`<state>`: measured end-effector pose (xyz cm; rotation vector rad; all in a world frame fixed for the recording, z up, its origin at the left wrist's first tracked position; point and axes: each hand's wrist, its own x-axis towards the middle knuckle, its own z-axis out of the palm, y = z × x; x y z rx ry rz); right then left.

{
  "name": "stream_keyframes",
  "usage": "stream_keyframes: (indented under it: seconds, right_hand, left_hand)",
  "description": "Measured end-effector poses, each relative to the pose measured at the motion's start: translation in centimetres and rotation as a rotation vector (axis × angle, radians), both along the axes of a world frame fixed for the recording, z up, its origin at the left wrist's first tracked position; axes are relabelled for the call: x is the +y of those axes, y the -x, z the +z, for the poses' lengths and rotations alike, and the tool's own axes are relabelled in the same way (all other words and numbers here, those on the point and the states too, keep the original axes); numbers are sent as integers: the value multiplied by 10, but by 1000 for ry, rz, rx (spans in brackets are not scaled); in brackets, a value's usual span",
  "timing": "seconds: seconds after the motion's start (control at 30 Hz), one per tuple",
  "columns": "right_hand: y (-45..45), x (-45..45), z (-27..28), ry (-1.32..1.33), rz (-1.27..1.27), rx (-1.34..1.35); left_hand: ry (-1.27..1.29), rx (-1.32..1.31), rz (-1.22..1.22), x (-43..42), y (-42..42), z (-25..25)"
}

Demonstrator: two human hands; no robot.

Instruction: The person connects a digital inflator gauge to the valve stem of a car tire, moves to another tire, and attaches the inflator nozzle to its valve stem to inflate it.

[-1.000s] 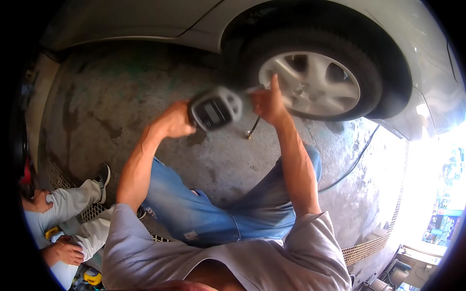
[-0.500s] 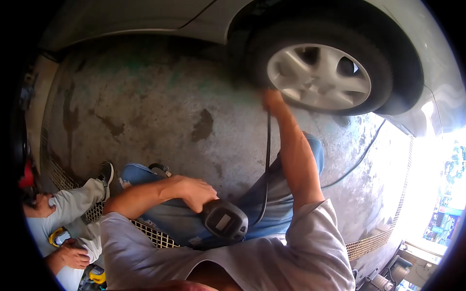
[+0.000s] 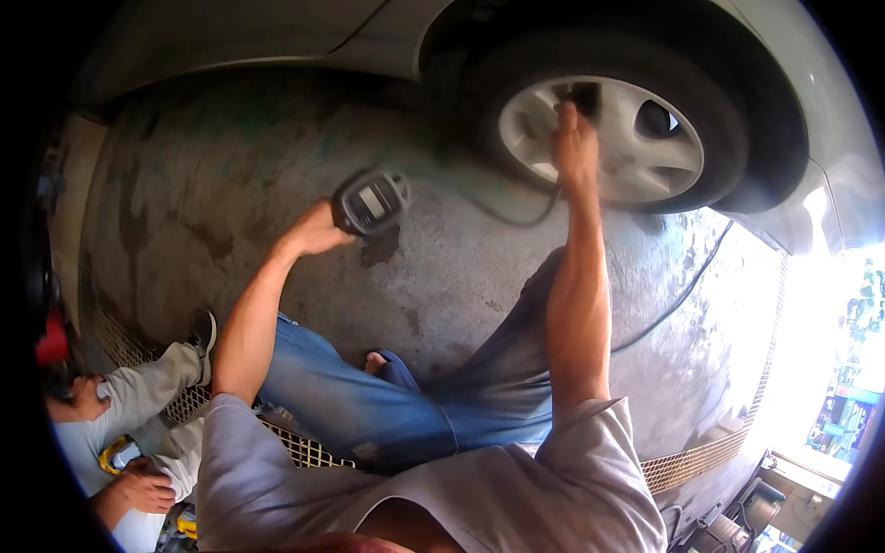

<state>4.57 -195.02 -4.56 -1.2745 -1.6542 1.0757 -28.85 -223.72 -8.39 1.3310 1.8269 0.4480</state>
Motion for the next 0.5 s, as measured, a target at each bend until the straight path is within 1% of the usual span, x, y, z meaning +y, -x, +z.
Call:
stream_keyframes:
  seconds: [0.03, 0.17, 0.23, 0.27, 0.37, 0.4, 0.5]
  right_hand:
    - [0, 5, -1, -67, -9, -26]
    - [13, 2, -5, -324, -53, -199]
    - [28, -11, 1, -507, -125, -282]
    - [31, -23, 11, -314, -105, -256]
    - [30, -26, 17, -298, -95, -274]
    - [27, -21, 14, -371, -124, -263]
    - [19, -9, 13, -283, -166, -334]
  left_hand:
    - [-72, 1, 104, 6, 8, -1]
    - [-137, -16, 375, 37, 21, 10]
    - [-132, -25, 403, 45, 10, 30]
    - [-128, -29, 412, 48, 5, 37]
    - [-151, -95, 371, 54, 1, 31]
    - [-157, -95, 363, 56, -3, 28]
    - [-160, -91, 364, 60, -7, 25]
